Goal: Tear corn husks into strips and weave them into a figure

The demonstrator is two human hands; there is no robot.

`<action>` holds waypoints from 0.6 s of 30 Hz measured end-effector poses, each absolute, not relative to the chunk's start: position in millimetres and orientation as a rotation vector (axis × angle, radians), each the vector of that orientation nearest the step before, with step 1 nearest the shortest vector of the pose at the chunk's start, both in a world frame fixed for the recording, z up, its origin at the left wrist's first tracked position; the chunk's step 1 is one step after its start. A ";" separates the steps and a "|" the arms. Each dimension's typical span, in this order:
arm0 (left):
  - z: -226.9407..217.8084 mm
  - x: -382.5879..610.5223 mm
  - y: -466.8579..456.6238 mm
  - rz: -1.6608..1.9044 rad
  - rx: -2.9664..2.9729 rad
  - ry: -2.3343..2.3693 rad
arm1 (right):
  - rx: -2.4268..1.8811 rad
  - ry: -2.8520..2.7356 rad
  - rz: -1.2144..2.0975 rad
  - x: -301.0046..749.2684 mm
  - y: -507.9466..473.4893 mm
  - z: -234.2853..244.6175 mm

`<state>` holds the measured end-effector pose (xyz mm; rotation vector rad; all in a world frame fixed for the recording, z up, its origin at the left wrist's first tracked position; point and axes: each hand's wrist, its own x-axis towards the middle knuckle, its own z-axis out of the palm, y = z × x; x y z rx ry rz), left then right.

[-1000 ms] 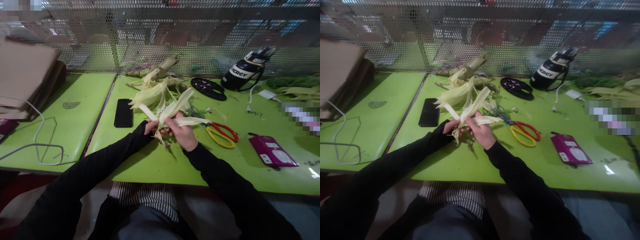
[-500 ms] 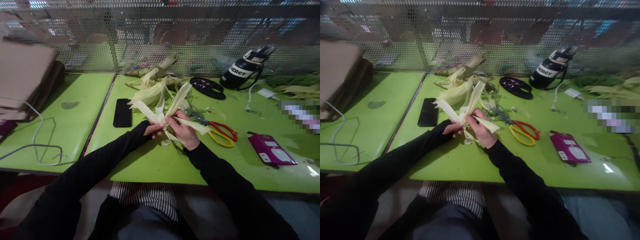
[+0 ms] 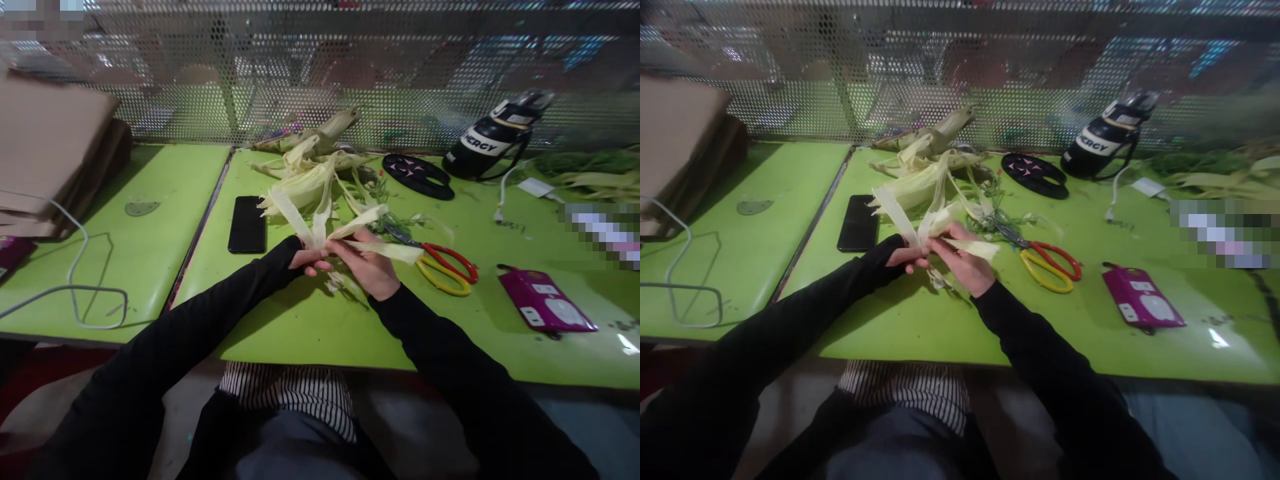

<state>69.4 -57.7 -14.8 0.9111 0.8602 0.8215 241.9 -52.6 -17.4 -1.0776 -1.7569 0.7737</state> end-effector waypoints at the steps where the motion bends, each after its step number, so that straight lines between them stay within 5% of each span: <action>1: -17.3 69.6 -56.0 0.821 0.938 0.868 | -1.099 -1.725 0.818 240.7 -53.2 -17.2; 18: -19.6 77.1 -52.3 0.812 0.481 0.824 | -1.150 -1.262 1.344 230.1 -52.6 -17.0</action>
